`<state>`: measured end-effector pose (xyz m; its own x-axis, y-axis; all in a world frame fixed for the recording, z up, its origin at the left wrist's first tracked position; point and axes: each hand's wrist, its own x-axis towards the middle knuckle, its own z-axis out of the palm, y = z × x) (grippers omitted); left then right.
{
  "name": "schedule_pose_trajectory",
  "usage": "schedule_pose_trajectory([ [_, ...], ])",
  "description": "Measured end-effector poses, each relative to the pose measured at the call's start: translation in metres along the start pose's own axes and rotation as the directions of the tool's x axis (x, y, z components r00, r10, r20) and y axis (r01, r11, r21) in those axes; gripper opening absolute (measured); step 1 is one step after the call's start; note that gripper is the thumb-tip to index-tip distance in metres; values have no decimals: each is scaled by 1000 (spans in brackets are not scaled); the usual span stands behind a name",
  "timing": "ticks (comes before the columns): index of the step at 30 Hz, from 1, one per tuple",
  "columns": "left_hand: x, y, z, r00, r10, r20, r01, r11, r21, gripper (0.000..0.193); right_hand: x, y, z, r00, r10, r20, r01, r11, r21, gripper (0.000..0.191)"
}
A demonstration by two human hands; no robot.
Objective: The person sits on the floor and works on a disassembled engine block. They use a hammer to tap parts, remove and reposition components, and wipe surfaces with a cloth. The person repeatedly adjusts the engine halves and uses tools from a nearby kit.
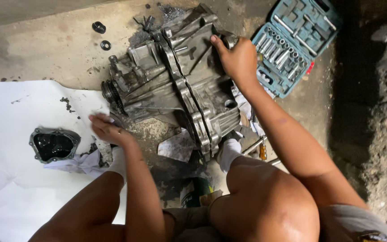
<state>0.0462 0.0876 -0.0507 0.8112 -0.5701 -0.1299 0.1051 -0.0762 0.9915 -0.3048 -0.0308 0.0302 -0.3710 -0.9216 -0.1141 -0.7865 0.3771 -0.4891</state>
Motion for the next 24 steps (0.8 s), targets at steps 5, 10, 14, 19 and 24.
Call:
schedule_pose_trajectory([
  [5, 6, 34, 25, 950, 74, 304, -180, 924, 338, 43, -4, -4, -3, 998, 49, 35, -48, 999, -16, 75],
  [10, 17, 39, 40, 857, 327, 399, -498, 728, 471, 59, 0, -12, -5, 995, 93, 49, -88, 993, -81, 73],
  [14, 45, 30, 51, 850, -209, 483, 169, 978, 125, 51, 5, -30, -1, 996, 75, 48, -71, 994, -79, 72],
  [19, 61, 37, 57, 853, -325, 408, 191, 923, 334, 51, 12, -66, 4, 983, 155, 95, -148, 986, -82, 67],
  [24, 64, 48, 59, 757, -579, 302, 518, 814, 263, 56, 16, -96, 9, 999, 47, 5, -47, 999, -17, 55],
])
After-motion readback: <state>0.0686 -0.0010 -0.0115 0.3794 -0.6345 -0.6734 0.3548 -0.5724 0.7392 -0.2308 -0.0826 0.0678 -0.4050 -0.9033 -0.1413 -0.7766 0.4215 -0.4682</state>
